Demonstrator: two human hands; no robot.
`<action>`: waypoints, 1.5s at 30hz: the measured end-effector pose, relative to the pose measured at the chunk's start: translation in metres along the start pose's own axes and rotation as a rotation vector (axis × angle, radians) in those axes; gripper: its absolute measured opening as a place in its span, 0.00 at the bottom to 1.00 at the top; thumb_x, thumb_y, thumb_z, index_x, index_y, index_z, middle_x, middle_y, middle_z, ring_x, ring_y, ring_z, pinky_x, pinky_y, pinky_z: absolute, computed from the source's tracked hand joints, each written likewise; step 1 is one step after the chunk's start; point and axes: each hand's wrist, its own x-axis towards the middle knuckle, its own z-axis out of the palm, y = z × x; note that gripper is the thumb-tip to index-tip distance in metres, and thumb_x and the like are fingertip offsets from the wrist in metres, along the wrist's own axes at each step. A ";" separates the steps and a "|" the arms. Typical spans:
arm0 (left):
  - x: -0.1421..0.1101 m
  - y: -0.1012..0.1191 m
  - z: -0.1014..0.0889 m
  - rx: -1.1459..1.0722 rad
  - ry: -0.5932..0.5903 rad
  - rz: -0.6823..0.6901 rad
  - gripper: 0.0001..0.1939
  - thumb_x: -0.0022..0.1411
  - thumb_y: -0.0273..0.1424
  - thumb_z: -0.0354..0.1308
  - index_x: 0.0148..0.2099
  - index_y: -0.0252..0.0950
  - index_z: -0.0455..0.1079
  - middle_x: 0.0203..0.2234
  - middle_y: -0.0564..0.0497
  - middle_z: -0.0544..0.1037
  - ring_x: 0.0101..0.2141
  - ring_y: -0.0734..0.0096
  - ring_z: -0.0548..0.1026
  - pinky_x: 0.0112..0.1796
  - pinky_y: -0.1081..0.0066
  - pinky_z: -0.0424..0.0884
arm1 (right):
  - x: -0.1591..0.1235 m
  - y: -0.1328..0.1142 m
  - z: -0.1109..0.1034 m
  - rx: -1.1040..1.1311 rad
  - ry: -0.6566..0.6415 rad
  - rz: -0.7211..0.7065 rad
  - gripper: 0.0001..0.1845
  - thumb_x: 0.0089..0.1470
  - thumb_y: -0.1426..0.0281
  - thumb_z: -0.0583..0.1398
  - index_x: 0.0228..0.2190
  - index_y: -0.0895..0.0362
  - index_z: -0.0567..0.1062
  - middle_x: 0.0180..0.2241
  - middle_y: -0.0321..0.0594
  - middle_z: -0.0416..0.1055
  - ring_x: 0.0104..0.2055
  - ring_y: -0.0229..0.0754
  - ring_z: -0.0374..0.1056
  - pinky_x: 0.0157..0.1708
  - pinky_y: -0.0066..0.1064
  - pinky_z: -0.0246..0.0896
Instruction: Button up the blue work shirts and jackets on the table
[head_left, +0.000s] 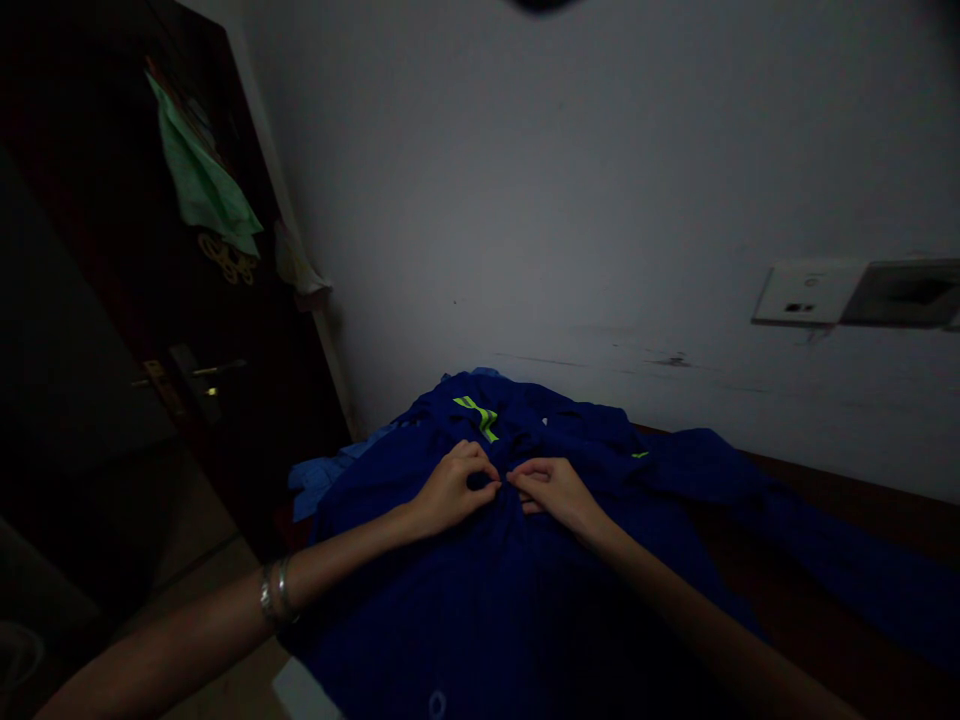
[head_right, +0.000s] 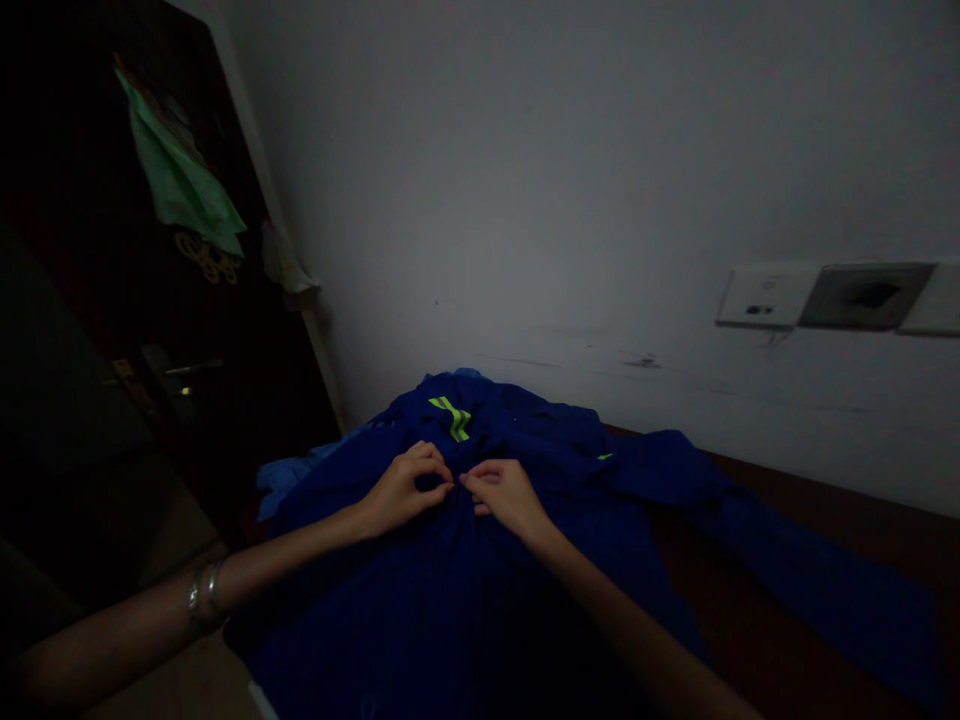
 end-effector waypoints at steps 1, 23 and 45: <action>0.000 0.000 0.001 -0.004 0.000 -0.005 0.03 0.52 0.27 0.57 0.30 0.35 0.72 0.29 0.50 0.71 0.35 0.69 0.67 0.38 0.69 0.62 | 0.000 0.001 0.000 0.001 -0.002 -0.001 0.10 0.39 0.68 0.65 0.23 0.62 0.72 0.18 0.32 0.66 0.19 0.29 0.63 0.22 0.22 0.63; 0.001 -0.003 0.004 -0.153 0.008 -0.131 0.06 0.48 0.22 0.56 0.27 0.34 0.73 0.26 0.51 0.74 0.32 0.71 0.69 0.37 0.71 0.64 | -0.009 0.002 -0.012 -0.325 -0.066 -0.206 0.12 0.45 0.64 0.60 0.29 0.61 0.73 0.25 0.38 0.69 0.26 0.37 0.67 0.23 0.27 0.66; -0.002 0.001 -0.003 -0.171 -0.066 0.049 0.05 0.54 0.25 0.55 0.28 0.34 0.72 0.28 0.49 0.73 0.35 0.70 0.69 0.38 0.70 0.64 | -0.010 -0.025 -0.026 -1.031 -0.263 -0.788 0.05 0.51 0.70 0.58 0.34 0.54 0.71 0.45 0.39 0.61 0.46 0.40 0.59 0.46 0.33 0.58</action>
